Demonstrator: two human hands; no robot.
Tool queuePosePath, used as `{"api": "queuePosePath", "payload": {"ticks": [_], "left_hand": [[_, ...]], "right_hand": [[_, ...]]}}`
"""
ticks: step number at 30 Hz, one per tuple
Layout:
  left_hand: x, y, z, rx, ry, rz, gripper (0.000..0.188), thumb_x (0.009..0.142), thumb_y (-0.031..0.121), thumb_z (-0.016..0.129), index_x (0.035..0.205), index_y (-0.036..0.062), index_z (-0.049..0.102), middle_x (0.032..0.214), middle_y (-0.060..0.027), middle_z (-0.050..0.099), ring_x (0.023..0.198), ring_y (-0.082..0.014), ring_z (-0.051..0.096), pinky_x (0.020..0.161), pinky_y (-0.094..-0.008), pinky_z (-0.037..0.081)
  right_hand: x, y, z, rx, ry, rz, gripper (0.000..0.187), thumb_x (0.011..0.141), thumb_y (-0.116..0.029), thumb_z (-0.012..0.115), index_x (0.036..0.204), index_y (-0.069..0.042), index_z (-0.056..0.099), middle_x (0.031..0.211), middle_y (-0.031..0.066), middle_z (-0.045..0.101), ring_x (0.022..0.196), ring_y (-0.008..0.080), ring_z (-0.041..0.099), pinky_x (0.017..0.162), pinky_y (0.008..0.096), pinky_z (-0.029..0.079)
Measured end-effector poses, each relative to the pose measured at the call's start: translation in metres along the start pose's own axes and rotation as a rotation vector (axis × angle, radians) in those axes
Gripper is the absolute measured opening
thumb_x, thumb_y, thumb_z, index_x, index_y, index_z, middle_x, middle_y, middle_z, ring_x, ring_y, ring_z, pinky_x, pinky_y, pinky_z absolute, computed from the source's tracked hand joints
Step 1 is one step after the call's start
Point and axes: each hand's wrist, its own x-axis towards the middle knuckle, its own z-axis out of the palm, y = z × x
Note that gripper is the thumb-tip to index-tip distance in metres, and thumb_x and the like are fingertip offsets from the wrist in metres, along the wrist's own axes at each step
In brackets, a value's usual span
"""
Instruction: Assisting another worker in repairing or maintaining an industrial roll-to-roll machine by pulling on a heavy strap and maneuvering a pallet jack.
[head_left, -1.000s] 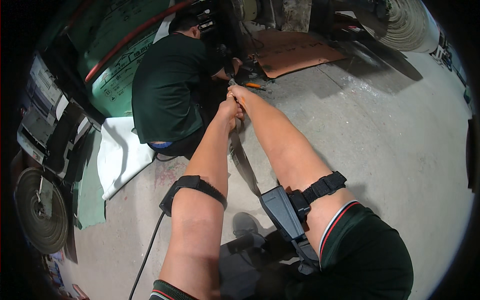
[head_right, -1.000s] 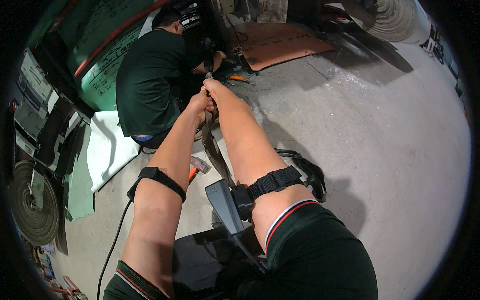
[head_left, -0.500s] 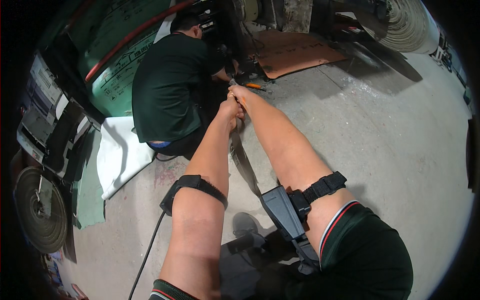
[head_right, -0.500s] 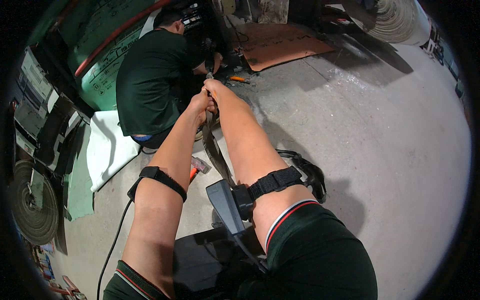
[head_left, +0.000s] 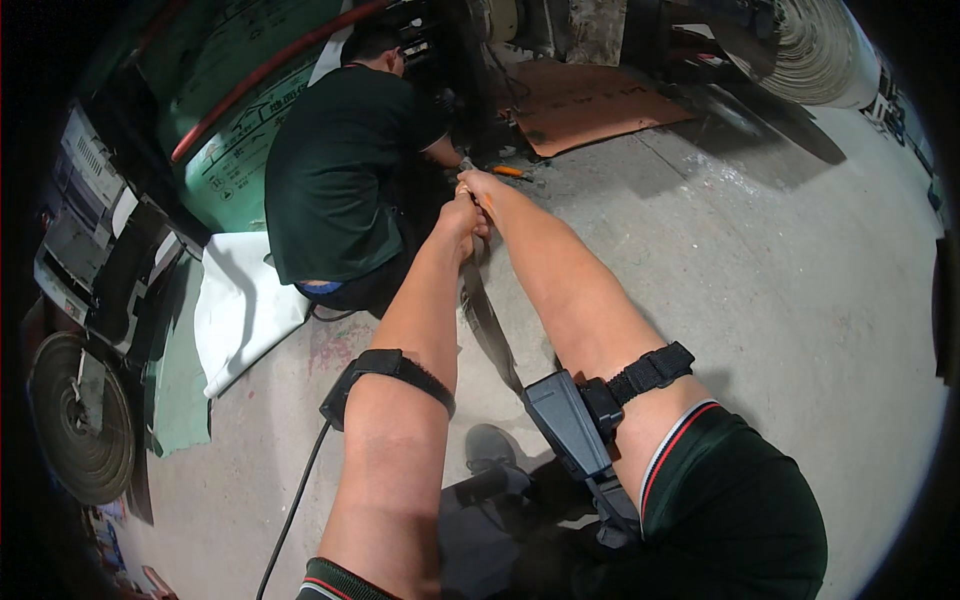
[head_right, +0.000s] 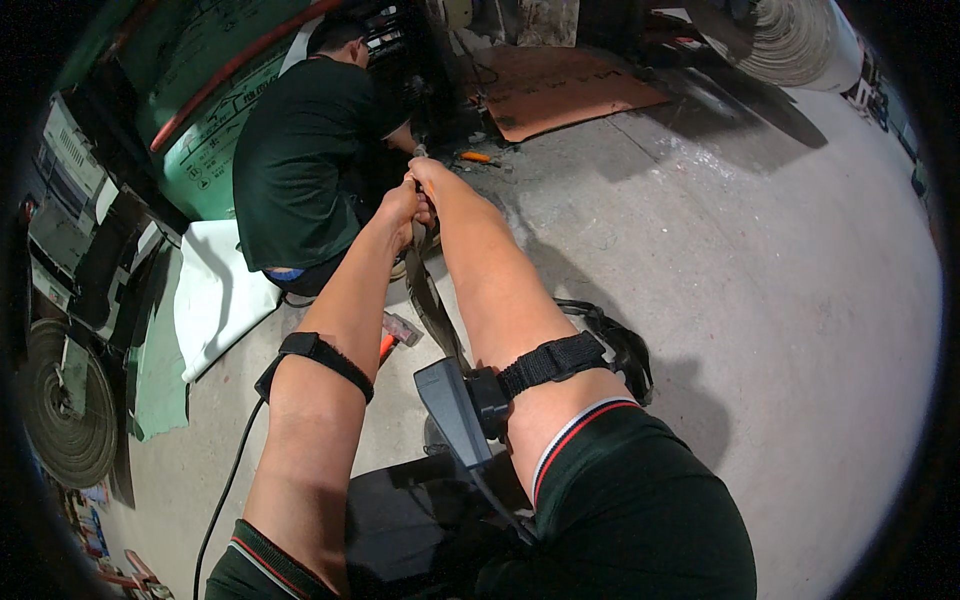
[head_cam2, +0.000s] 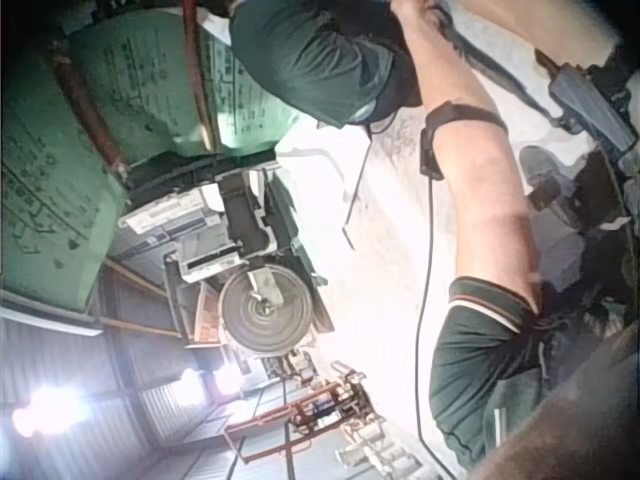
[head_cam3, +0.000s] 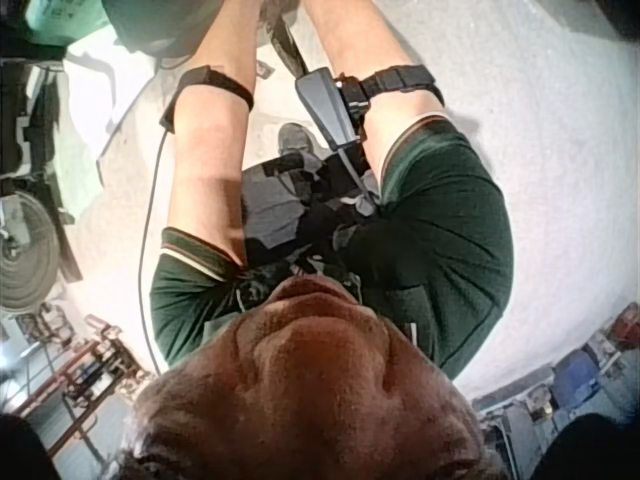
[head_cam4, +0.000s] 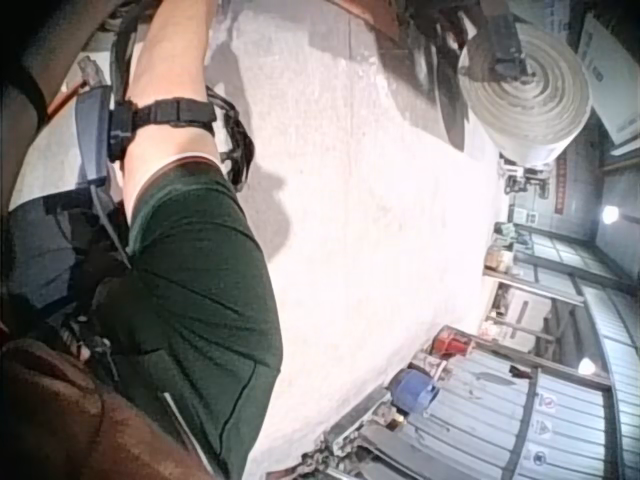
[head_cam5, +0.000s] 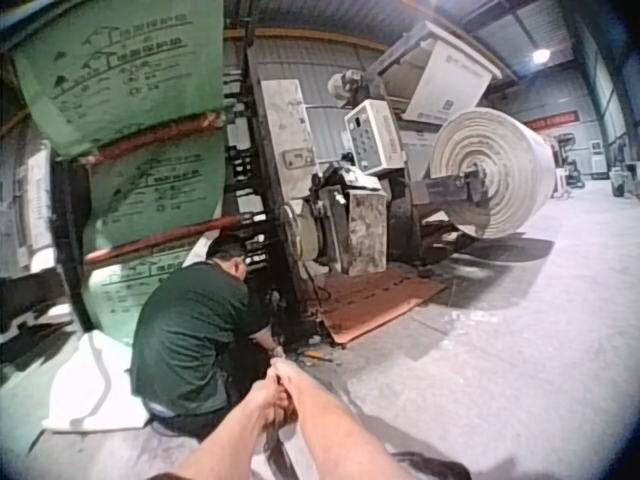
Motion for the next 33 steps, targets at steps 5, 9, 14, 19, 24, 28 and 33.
{"api": "queuePosePath", "payload": {"ticks": [5, 9, 14, 19, 24, 28, 33], "left_hand": [[-0.002, 0.000, -0.007, 0.025, 0.033, 0.027, 0.039, 0.093, 0.040, 0.030, 0.072, 0.0087, 0.038, 0.057, 0.0013, 0.031, 0.044, -0.0082, 0.027, 0.040, -0.0221, 0.027], [-0.002, 0.001, -0.003, 0.044, 0.025, 0.039, 0.039, 0.093, 0.040, 0.030, 0.072, 0.0085, 0.038, 0.057, 0.0010, 0.031, 0.044, -0.0085, 0.027, 0.040, -0.0230, 0.028], [-0.004, 0.001, -0.009, 0.028, 0.043, 0.023, 0.039, 0.094, 0.039, 0.030, 0.071, 0.0088, 0.038, 0.057, 0.0011, 0.031, 0.044, -0.0086, 0.027, 0.041, -0.0233, 0.028], [0.000, -0.001, 0.005, 0.029, 0.000, 0.024, 0.039, 0.094, 0.040, 0.030, 0.071, 0.0094, 0.037, 0.057, 0.0017, 0.031, 0.044, -0.0084, 0.027, 0.041, -0.0231, 0.027], [0.000, 0.000, -0.008, 0.008, 0.031, 0.010, 0.040, 0.093, 0.041, 0.029, 0.070, 0.0099, 0.037, 0.056, 0.0024, 0.030, 0.043, -0.0080, 0.026, 0.040, -0.0225, 0.027], [0.003, -0.001, -0.012, -0.010, -0.008, 0.016, 0.039, 0.094, 0.041, 0.028, 0.071, 0.0103, 0.037, 0.056, 0.0027, 0.030, 0.043, -0.0075, 0.025, 0.039, -0.0218, 0.026], [-0.002, 0.000, -0.002, -0.018, 0.000, 0.012, 0.039, 0.094, 0.041, 0.027, 0.070, 0.0109, 0.037, 0.055, 0.0034, 0.029, 0.043, -0.0067, 0.023, 0.039, -0.0206, 0.025]], "right_hand": [[-0.021, -0.003, 0.007, 0.011, -0.015, 0.062, 0.030, 0.082, -0.038, 0.049, 0.078, -0.009, 0.053, 0.065, 0.0083, 0.049, 0.047, 0.0164, 0.041, 0.042, 0.0335, 0.033], [-0.022, -0.005, 0.003, -0.013, 0.020, 0.047, 0.030, 0.082, -0.038, 0.049, 0.081, -0.009, 0.053, 0.064, 0.0086, 0.049, 0.045, 0.0163, 0.040, 0.041, 0.0334, 0.033], [-0.022, -0.005, 0.010, -0.021, 0.042, 0.045, 0.028, 0.083, -0.036, 0.048, 0.084, -0.008, 0.054, 0.067, 0.0085, 0.050, 0.050, 0.0160, 0.043, 0.043, 0.0332, 0.034], [0.016, 0.002, -0.008, -0.006, 0.014, -0.029, 0.026, 0.084, -0.034, 0.047, 0.081, -0.009, 0.055, 0.067, 0.0072, 0.051, 0.051, 0.0158, 0.044, 0.044, 0.0336, 0.035], [0.003, 0.002, 0.008, 0.014, -0.040, 0.006, 0.026, 0.083, -0.033, 0.047, 0.074, -0.011, 0.055, 0.064, 0.0057, 0.050, 0.049, 0.0152, 0.043, 0.042, 0.0330, 0.034], [-0.009, -0.001, 0.011, 0.006, -0.042, 0.005, 0.026, 0.083, -0.033, 0.047, 0.073, -0.011, 0.055, 0.063, 0.0056, 0.050, 0.048, 0.0150, 0.042, 0.042, 0.0328, 0.034], [-0.010, -0.001, 0.003, 0.005, -0.030, 0.001, 0.026, 0.083, -0.033, 0.047, 0.072, -0.011, 0.055, 0.063, 0.0054, 0.049, 0.048, 0.0148, 0.042, 0.042, 0.0326, 0.033]]}}
